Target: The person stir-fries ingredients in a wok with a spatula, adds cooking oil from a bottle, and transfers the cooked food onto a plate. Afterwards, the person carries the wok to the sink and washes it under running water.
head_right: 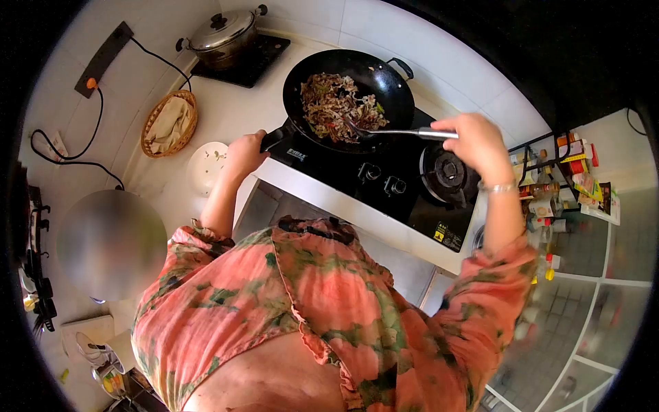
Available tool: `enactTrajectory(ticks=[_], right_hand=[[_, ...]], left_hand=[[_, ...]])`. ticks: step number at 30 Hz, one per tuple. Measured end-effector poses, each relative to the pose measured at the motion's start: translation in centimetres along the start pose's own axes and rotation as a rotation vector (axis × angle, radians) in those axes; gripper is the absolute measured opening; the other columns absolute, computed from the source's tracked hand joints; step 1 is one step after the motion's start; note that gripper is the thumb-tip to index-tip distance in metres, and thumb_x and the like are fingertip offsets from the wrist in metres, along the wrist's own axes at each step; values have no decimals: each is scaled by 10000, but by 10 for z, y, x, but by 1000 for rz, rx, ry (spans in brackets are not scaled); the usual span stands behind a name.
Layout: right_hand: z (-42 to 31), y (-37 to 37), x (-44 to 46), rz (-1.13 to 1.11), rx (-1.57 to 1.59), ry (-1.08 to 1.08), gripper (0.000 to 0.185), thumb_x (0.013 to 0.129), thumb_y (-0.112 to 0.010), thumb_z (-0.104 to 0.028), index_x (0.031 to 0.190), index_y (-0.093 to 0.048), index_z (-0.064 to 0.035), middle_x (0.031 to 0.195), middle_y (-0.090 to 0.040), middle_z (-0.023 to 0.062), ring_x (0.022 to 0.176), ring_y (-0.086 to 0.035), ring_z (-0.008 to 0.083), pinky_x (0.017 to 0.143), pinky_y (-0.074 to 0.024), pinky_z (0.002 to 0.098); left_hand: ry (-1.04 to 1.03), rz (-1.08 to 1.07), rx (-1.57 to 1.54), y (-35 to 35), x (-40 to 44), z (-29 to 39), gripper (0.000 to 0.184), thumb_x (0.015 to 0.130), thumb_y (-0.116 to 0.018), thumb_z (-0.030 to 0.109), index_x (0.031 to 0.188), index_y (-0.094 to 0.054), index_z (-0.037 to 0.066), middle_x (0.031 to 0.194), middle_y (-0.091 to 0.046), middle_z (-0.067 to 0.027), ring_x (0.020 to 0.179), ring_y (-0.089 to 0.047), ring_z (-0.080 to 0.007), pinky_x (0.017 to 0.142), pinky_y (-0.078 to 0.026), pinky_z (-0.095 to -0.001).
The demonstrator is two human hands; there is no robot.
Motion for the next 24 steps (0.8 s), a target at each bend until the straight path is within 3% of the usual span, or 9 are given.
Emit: enactTrajectory(ticks=[4, 7, 9, 15, 17, 19, 21, 24], right_hand=[[-66, 40, 41, -129, -241, 149, 266, 647, -753, -111, 904, -722, -173, 823, -683, 72, 802, -642, 251, 698, -491, 360], [-94, 24, 80, -165, -288, 265, 261, 635, -756, -105, 882, -728, -185, 801, -683, 65, 800, -644, 235, 684, -486, 360], [-88, 4, 109, -10, -317, 217, 213, 659, -729, -102, 853, -732, -192, 770, -683, 22, 786, -653, 201, 629, -492, 344], [-76, 18, 134, 103, -453, 119, 178, 693, -644, -71, 825, -728, -156, 769, -667, 83, 779, -644, 269, 629, -506, 373], [-66, 17, 139, 251, -509, 151, 134, 709, -612, -89, 780, -716, -135, 774, -667, 99, 771, -649, 277, 630, -509, 382], [-56, -6, 142, 224, -577, 111, 112, 712, -599, -103, 748, -704, -120, 775, -667, 105, 766, -653, 282, 632, -515, 383], [-52, -31, 135, 184, -553, 274, 111, 710, -604, -108, 760, -703, -124, 775, -672, 91, 749, -655, 275, 633, -519, 379], [-47, -13, 116, 52, -452, 275, 168, 694, -630, -80, 816, -715, -157, 779, -678, 64, 762, -655, 251, 656, -518, 375]], left_hand=[[13, -27, -1, 4, 1, 1, 315, 709, -712, 176, 963, -561, 67, 832, -650, -145, 829, -628, -334, 700, -499, -440], [-18, 3, 20, 0, 2, -1, 318, 710, -712, 176, 969, -563, 68, 833, -652, -141, 833, -628, -334, 696, -500, -439], [18, -17, 4, 1, 2, 0, 311, 717, -709, 182, 963, -558, 67, 835, -652, -137, 832, -627, -333, 695, -500, -440], [5, -21, -3, 0, 0, -3, 299, 722, -703, 184, 956, -553, 73, 838, -654, -133, 832, -629, -330, 697, -502, -438], [1, 2, -7, 0, 1, -2, 301, 719, -703, 182, 958, -554, 75, 831, -653, -131, 830, -630, -327, 697, -504, -434], [23, -12, -16, 0, 2, -2, 301, 718, -703, 182, 957, -554, 75, 830, -652, -130, 829, -630, -326, 696, -504, -433], [48, -24, -20, -1, 1, -4, 300, 718, -703, 182, 955, -554, 75, 828, -651, -130, 828, -630, -324, 696, -505, -433], [14, -1, -13, 0, 0, -2, 301, 717, -704, 182, 956, -555, 76, 827, -650, -131, 824, -631, -325, 693, -505, -434]])
Point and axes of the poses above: each hand's wrist, its own x-axis towards the middle knuckle, its own y-axis out of the back of the hand, z = x × y, the point moved 6 cm from there along x, towards the middle knuckle
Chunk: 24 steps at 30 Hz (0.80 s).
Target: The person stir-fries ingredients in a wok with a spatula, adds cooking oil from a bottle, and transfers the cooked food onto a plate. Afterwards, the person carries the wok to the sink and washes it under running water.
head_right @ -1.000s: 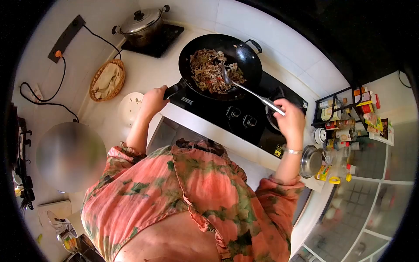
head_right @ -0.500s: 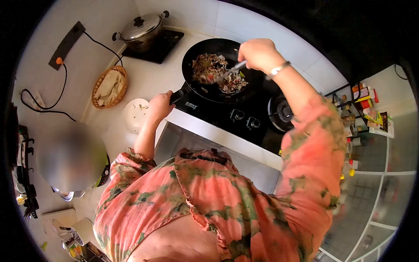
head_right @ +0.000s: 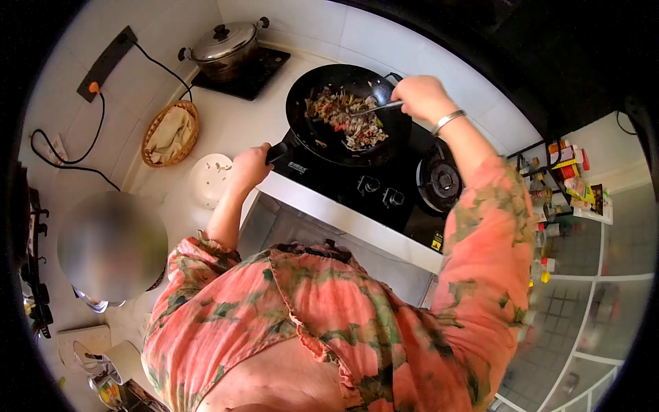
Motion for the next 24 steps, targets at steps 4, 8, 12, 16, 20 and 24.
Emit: enactTrajectory(ticks=[4, 8, 12, 16, 20, 24], right_hand=[[29, 51, -21, -45, -145, -40, 190, 666, -677, -85, 814, -731, -191, 773, -679, 52, 772, -654, 238, 660, -511, 364], [31, 62, -24, -48, -349, -4, 141, 620, -686, -71, 737, -725, -139, 735, -662, 78, 725, -645, 264, 634, -501, 359], [5, 38, -8, 51, -321, 112, 78, 678, -645, -115, 705, -713, -143, 717, -652, 88, 697, -636, 262, 612, -494, 341], [0, 45, -6, 206, -191, 105, 115, 674, -662, -117, 761, -725, -158, 742, -666, 82, 733, -650, 250, 628, -508, 352], [22, 65, -23, 60, -127, -8, 232, 647, -674, -59, 834, -734, -183, 783, -671, 75, 771, -645, 252, 663, -508, 352], [12, 73, -36, -150, -76, 28, 250, 627, -724, -74, 854, -736, -180, 764, -671, 69, 762, -641, 248, 654, -498, 356]], left_hand=[[5, 10, -8, -3, 2, -2, 301, 716, -705, 180, 953, -554, 73, 819, -649, -131, 817, -629, -329, 688, -504, -435], [-12, 18, 13, -2, 2, -1, 302, 716, -707, 183, 951, -553, 76, 815, -647, -130, 811, -627, -332, 686, -501, -436], [-17, 32, 19, -3, 3, -1, 306, 716, -710, 190, 951, -551, 75, 811, -646, -130, 805, -626, -334, 685, -501, -435], [-12, 7, 26, -2, 3, -2, 312, 715, -714, 197, 950, -550, 73, 814, -643, -130, 822, -624, -328, 693, -499, -435], [40, -43, 15, 1, 1, 2, 312, 712, -716, 199, 948, -552, 77, 830, -640, -127, 845, -622, -317, 702, -496, -434], [-25, 20, 14, -3, 3, -2, 338, 722, -704, 198, 997, -555, 70, 786, -636, -162, 789, -619, -355, 681, -489, -460]])
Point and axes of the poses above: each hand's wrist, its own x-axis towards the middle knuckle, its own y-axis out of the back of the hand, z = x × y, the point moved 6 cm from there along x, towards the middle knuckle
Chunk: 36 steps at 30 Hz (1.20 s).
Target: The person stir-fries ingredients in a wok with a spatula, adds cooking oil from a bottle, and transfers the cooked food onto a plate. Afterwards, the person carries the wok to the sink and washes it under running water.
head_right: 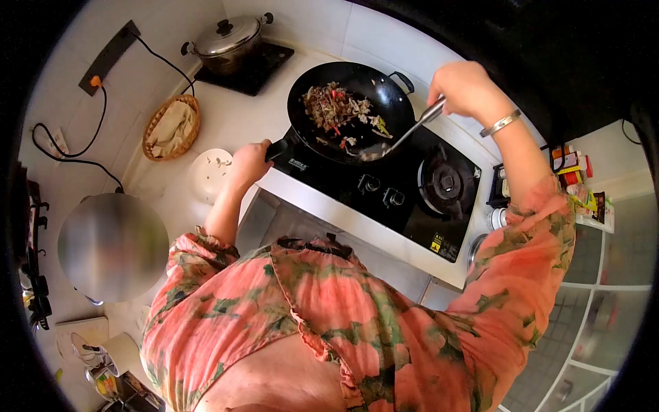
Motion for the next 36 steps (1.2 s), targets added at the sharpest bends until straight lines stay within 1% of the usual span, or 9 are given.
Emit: enactTrajectory(ticks=[3, 5, 7, 9, 13, 21, 27, 35, 36], right_hand=[[-30, -14, 8, -102, 160, 38, 262, 638, -754, -134, 895, -730, -182, 774, -670, 76, 768, -638, 255, 675, -490, 359], [-56, -38, 20, 98, 143, 89, 256, 699, -724, -167, 954, -706, -169, 812, -670, 88, 804, -641, 274, 709, -495, 376], [-72, -65, 43, 119, 102, -56, 196, 751, -672, -173, 944, -703, -152, 812, -662, 105, 815, -636, 295, 703, -496, 397], [-60, -65, 57, 268, 85, -111, 57, 700, -637, -133, 697, -675, -90, 730, -653, 145, 718, -647, 313, 607, -511, 395], [-12, -50, 49, 91, 321, -298, 157, 807, -629, -233, 899, -715, -139, 813, -680, 72, 808, -646, 275, 689, -502, 415], [-5, -86, 44, 85, -12, -201, 138, 803, -629, -219, 843, -701, -109, 801, -669, 119, 773, -647, 294, 637, -511, 401], [18, -53, 21, -10, 170, -157, 216, 758, -669, -196, 971, -706, -186, 836, -672, 79, 790, -633, 294, 692, -493, 391], [15, -20, 28, 154, -423, -76, 102, 632, -682, -158, 717, -728, -125, 697, -657, 100, 691, -644, 267, 609, -493, 364], [9, -29, 36, 165, -449, -85, 58, 684, -653, -140, 686, -711, -142, 700, -663, 88, 688, -649, 250, 607, -507, 343]], left_hand=[[-11, 12, -4, 2, -1, 1, 338, 724, -703, 201, 999, -555, 73, 788, -636, -160, 790, -619, -354, 681, -489, -458], [23, -12, 13, 5, -3, 4, 305, 711, -714, 192, 942, -552, 77, 803, -646, -128, 812, -630, -320, 679, -498, -435], [41, -25, 15, 4, -2, 4, 299, 713, -713, 191, 936, -549, 77, 807, -646, -126, 819, -629, -319, 685, -499, -434], [23, -36, 11, 3, -1, 2, 297, 718, -710, 189, 937, -545, 74, 823, -648, -125, 830, -627, -321, 691, -500, -435], [16, -42, -12, 4, -2, 3, 297, 722, -707, 182, 942, -542, 70, 844, -648, -125, 846, -624, -323, 703, -500, -435], [57, -57, -3, 7, -2, 4, 305, 725, -705, 182, 965, -554, 69, 859, -647, -134, 861, -622, -326, 713, -499, -433], [40, -45, -20, 4, -2, 3, 315, 718, -708, 184, 973, -563, 69, 861, -649, -135, 855, -623, -326, 708, -500, -432], [27, -34, -12, 1, -1, 1, 322, 713, -710, 182, 979, -566, 72, 859, -651, -135, 850, -625, -324, 702, -500, -434], [32, -40, -21, 1, 0, 1, 322, 713, -709, 182, 980, -565, 73, 859, -650, -136, 850, -625, -324, 702, -500, -433]])
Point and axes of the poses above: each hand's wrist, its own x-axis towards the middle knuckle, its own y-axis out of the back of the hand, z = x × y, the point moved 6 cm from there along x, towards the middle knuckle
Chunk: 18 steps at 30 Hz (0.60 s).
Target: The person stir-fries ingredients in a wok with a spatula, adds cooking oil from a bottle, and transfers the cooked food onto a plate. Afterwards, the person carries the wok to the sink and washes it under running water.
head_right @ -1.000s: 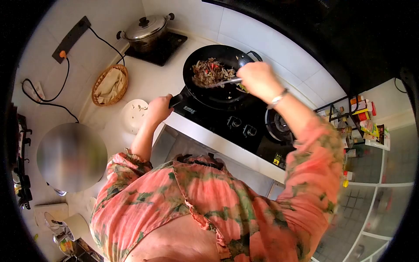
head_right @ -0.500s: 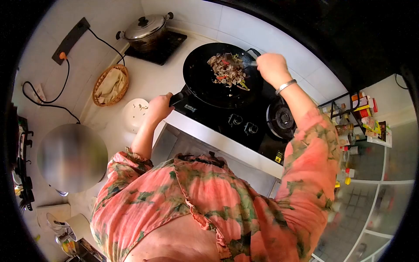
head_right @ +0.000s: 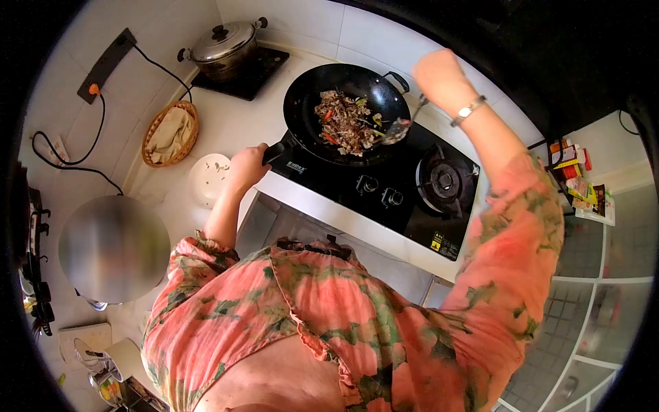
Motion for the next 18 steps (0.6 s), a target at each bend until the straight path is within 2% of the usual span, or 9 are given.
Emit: enactTrajectory(ticks=[1, 3, 5, 9, 11, 12, 13, 16, 18], right_hand=[[-5, -3, 4, 0, 0, 0, 58, 684, -653, -140, 686, -711, -142, 700, -663, 88, 688, -649, 250, 607, -507, 343], [-13, 1, 11, 99, 230, 61, 65, 691, -647, -142, 696, -712, -140, 696, -661, 89, 695, -649, 249, 610, -509, 349], [-6, 6, 5, 124, 260, 42, 98, 684, -654, -118, 729, -726, -167, 704, -665, 74, 715, -649, 243, 608, -506, 349], [15, 23, -15, -48, 362, -34, 216, 649, -686, -88, 803, -741, -229, 759, -678, 42, 749, -646, 235, 613, -499, 346], [4, 27, -23, -269, 387, 82, 250, 640, -715, -84, 873, -732, -174, 745, -668, 67, 768, -644, 241, 658, -492, 368], [-6, 26, -25, -329, 398, 138, 260, 664, -719, -107, 912, -726, -185, 759, -670, 74, 784, -642, 246, 669, -492, 368], [-16, 26, -23, -327, 397, 133, 260, 664, -719, -107, 912, -726, -185, 759, -670, 74, 784, -642, 246, 669, -492, 368], [-40, 15, -12, -67, 488, 64, 234, 725, -709, -181, 957, -718, -211, 826, -678, 68, 813, -638, 264, 679, -493, 365], [-38, 1, -3, -86, 538, -13, 222, 745, -692, -203, 965, -716, -213, 832, -678, 66, 814, -637, 266, 679, -492, 368]], left_hand=[[0, 0, 0, 1, -1, 1, 322, 713, -709, 182, 980, -565, 73, 859, -650, -136, 850, -625, -324, 702, -500, -433], [-14, 5, 3, 4, -2, 2, 322, 716, -707, 180, 985, -564, 74, 856, -650, -139, 847, -626, -324, 704, -501, -432], [-15, 13, 6, 3, 0, 0, 322, 717, -707, 180, 984, -564, 73, 852, -649, -140, 845, -626, -325, 705, -500, -433], [17, -14, 2, 1, -1, 1, 321, 717, -710, 181, 978, -560, 70, 848, -648, -141, 838, -625, -328, 703, -500, -434], [6, -1, 9, 3, -1, 2, 319, 716, -711, 180, 974, -559, 69, 844, -648, -141, 835, -626, -329, 701, -500, -434], [-5, 4, 16, 3, -2, 2, 318, 714, -712, 179, 970, -558, 69, 841, -648, -141, 832, -626, -330, 699, -500, -434], [-8, 7, 18, 3, -1, 2, 318, 714, -712, 179, 970, -558, 69, 841, -648, -141, 832, -626, -330, 699, -500, -434], [-1, 13, 1, 0, -1, 2, 316, 713, -712, 179, 964, -556, 68, 832, -648, -140, 828, -628, -328, 697, -500, -434], [11, -7, -8, 4, -2, 3, 319, 711, -713, 178, 963, -553, 66, 825, -648, -138, 830, -628, -326, 693, -501, -434]])
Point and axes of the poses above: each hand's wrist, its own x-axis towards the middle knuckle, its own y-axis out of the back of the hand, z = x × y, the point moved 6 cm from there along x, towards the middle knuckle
